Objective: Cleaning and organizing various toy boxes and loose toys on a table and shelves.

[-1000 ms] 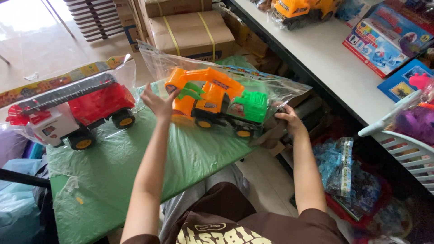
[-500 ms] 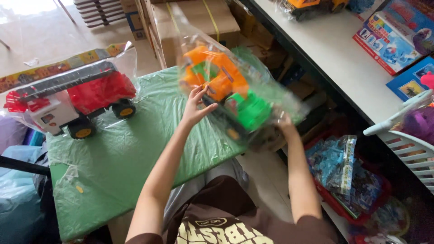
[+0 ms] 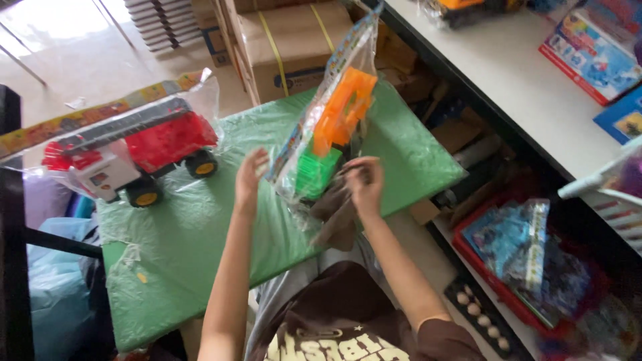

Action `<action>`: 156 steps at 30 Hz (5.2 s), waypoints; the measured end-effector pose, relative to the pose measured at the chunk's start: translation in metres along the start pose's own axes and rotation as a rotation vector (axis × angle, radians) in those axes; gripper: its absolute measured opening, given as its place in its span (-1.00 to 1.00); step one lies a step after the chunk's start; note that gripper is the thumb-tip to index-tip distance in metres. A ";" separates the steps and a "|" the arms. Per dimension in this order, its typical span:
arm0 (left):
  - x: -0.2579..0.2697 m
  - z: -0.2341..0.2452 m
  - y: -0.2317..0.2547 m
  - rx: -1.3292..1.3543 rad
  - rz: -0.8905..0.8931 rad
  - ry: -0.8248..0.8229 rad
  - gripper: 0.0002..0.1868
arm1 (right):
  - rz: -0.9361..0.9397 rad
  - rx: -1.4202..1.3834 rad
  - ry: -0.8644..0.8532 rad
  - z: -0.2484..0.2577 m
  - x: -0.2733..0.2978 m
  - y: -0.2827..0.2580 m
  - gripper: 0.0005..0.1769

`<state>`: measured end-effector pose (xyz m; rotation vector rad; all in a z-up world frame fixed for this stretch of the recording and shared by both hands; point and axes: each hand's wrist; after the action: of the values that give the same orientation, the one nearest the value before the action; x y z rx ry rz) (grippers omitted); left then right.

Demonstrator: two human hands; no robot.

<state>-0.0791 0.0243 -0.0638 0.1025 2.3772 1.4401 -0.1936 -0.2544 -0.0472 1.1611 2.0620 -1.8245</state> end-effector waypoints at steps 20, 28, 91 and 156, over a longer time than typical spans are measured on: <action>0.026 -0.098 0.007 -0.844 -0.315 0.110 0.03 | 0.370 0.645 -0.235 -0.029 0.003 0.028 -0.37; -0.004 -0.092 0.004 -0.816 -0.404 0.363 0.12 | 0.150 0.427 -0.166 -0.068 0.011 -0.002 -0.59; -0.132 0.037 0.014 -0.466 0.034 0.079 -0.12 | 0.456 0.566 -0.185 -0.131 -0.034 0.054 -0.72; -0.037 -0.174 0.066 -0.501 -0.552 0.307 0.09 | -0.328 0.242 -0.165 0.024 -0.107 -0.061 -0.18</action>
<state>-0.1113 -0.1001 0.0763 -0.8799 1.9326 1.7781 -0.1670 -0.3203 0.0563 0.7149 2.0769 -2.2856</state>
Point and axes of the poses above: each hand's wrist, its own x-axis away from the middle knuckle, its own z-axis out of the back of the hand, y = z × x
